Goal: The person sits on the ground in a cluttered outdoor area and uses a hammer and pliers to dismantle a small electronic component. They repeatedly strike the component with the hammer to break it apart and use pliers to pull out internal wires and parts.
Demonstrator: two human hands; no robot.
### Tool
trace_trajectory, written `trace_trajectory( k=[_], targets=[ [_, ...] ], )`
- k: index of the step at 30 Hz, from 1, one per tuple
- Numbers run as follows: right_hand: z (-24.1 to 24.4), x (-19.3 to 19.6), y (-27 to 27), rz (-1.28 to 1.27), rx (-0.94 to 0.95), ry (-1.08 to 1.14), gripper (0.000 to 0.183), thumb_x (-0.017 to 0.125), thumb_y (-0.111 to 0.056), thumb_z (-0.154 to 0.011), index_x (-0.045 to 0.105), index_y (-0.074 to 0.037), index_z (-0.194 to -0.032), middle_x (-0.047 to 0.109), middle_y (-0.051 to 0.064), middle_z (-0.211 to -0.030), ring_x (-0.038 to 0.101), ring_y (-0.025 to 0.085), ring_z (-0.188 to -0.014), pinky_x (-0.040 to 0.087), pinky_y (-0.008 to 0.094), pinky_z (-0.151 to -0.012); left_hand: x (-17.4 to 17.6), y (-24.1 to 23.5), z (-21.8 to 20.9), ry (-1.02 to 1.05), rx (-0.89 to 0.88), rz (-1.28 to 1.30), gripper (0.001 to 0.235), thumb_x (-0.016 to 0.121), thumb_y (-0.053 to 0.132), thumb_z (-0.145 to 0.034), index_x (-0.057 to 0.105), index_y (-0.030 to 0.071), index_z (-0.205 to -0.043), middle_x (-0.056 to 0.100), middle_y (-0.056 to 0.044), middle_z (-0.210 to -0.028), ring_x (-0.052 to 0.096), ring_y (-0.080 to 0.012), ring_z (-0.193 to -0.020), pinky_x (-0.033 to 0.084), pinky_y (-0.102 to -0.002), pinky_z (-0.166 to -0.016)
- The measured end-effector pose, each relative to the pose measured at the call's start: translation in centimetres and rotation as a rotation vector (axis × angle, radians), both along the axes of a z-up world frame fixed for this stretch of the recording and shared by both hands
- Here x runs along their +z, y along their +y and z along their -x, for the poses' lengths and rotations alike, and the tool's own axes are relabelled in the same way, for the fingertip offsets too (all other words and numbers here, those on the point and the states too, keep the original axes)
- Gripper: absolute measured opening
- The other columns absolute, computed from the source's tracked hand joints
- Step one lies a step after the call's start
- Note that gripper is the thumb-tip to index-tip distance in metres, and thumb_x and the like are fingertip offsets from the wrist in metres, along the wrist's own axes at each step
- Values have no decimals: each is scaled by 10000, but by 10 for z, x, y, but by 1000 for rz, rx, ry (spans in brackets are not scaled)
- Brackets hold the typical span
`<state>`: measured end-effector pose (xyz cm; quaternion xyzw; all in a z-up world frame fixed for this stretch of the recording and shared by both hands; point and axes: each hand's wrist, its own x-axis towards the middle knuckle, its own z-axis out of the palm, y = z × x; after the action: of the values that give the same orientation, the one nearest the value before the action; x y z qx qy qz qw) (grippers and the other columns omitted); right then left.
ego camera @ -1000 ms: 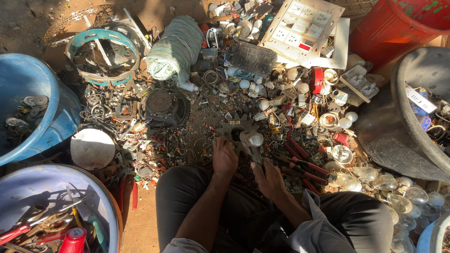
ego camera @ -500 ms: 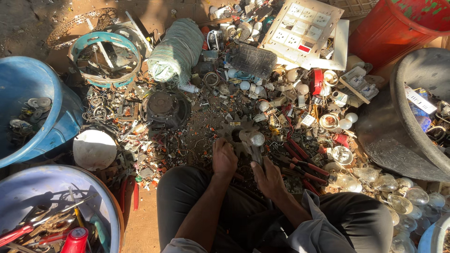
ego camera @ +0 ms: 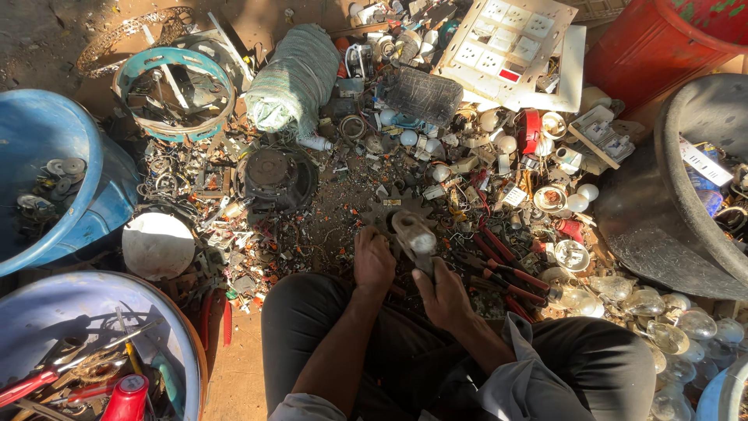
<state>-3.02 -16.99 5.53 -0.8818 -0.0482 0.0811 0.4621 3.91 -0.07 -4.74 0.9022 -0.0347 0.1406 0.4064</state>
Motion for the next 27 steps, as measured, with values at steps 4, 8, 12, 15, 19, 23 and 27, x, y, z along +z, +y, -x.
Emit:
trace_trajectory(
  k=[4,8,12,15,19,23,27],
  targets=[
    [-19,2,-3,65,-72,363,423,544,-421,-1086,584,-13,-982,558,73,-639,525,150,-479,453,398,-490,2,0,-1,-35,-11,-29,63,653,4,-860,644,-25,-916,544,-187,-1074,521,-405,-1024,523,-559,-792],
    [-4,0,-10,-86,-44,99,364,510,-417,-1058,564,-59,-1023,548,63,-630,489,139,-485,439,406,-463,-8,-2,1,-25,12,18,55,660,1,-950,647,-14,-899,536,-191,-1096,511,-404,-1017,524,-539,-796],
    [-1,-3,-5,1,0,39,401,498,-442,-1053,546,-46,-1009,539,62,-607,486,147,-469,411,405,-461,0,0,1,36,9,-19,27,674,-9,-904,665,-2,-879,547,-157,-1109,527,-388,-1072,530,-539,-870],
    [-15,0,-4,167,-20,276,451,519,-471,-1082,576,-36,-978,518,67,-631,467,156,-492,413,394,-477,11,1,1,37,-9,-36,116,690,-10,-805,694,-12,-921,546,-165,-1134,520,-409,-1099,529,-548,-870],
    [-8,4,-5,-28,-80,216,397,517,-454,-1040,584,-67,-984,576,58,-600,554,144,-473,463,363,-468,0,3,6,46,-15,-19,47,661,-3,-890,681,-22,-928,536,-177,-1154,517,-403,-1098,518,-556,-871],
    [-4,20,-8,-219,-77,21,417,501,-455,-1044,583,-47,-1027,577,58,-593,530,133,-449,449,347,-429,-4,-3,-2,24,12,1,59,632,27,-956,685,1,-956,537,-184,-1178,516,-413,-1102,531,-562,-878],
    [-4,25,-7,-385,-209,215,412,491,-440,-1047,601,-45,-1006,558,65,-563,509,154,-385,447,351,-390,12,5,-1,147,98,253,124,611,100,-1042,680,-1,-1021,615,-231,-1123,595,-382,-949,557,-538,-783]
  ],
)
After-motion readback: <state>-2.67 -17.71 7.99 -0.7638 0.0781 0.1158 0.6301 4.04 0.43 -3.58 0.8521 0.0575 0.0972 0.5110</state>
